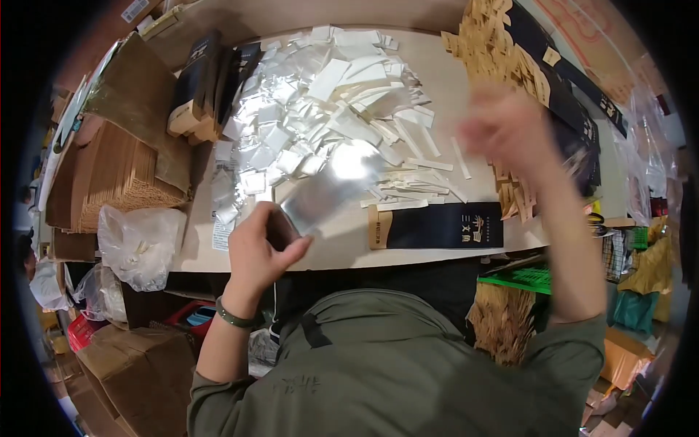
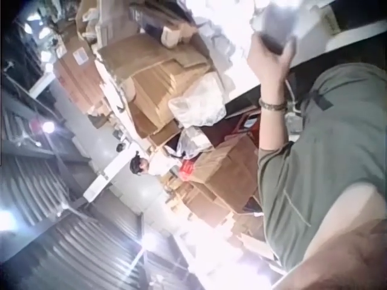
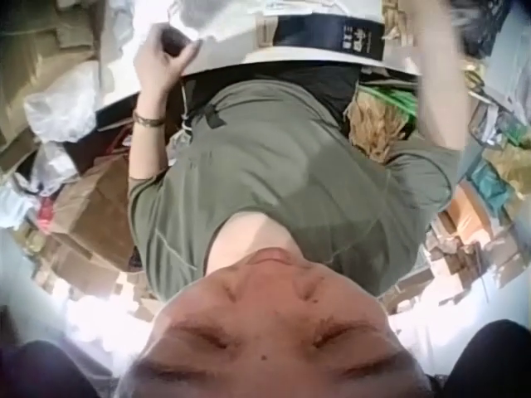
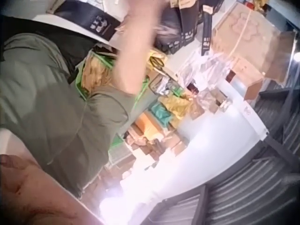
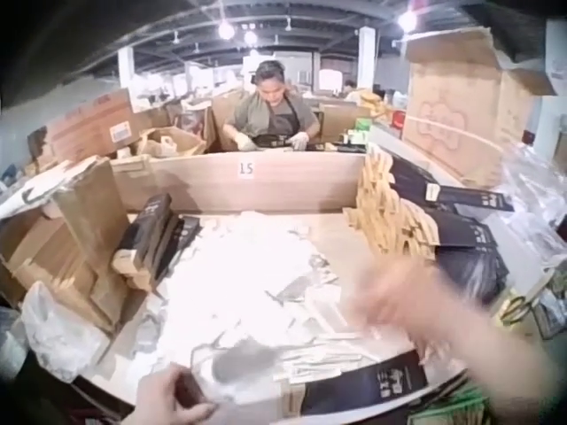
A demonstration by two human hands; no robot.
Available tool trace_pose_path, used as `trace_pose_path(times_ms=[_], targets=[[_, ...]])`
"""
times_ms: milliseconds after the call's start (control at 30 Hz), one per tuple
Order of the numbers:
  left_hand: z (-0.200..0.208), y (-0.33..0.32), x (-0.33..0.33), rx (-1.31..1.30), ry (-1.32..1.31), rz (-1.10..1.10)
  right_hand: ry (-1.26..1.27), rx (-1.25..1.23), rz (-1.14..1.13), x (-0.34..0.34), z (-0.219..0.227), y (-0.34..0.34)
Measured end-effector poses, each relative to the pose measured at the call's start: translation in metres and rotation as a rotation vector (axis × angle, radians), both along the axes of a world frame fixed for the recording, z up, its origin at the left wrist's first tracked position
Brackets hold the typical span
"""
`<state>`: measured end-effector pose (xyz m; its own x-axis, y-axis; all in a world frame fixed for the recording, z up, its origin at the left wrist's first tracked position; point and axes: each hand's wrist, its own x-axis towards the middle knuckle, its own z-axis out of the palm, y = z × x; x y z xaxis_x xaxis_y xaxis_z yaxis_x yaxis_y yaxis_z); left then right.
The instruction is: Packaging small white paper-sleeved products into black and gold boxes using a metal scoop at a factory workstation.
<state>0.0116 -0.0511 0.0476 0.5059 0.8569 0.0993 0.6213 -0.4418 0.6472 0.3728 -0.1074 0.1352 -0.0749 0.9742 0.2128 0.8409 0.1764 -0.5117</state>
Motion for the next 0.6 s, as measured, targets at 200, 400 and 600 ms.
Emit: trace_pose_path(times_ms=[200,400,600], targets=[[-0.052,-0.038,0.002,-0.671,-0.186,-0.119,-0.184,0.025,-0.065,-0.004,-0.051,-0.044],[-0.046,-0.05,0.054,-0.888,-0.364,-0.377,-0.062,-0.096,0.26,-0.078,-0.136,-0.047],[-0.053,-0.045,0.005,-0.243,0.034,-0.016,-0.124,0.13,0.024,-0.107,-0.13,-0.051]])
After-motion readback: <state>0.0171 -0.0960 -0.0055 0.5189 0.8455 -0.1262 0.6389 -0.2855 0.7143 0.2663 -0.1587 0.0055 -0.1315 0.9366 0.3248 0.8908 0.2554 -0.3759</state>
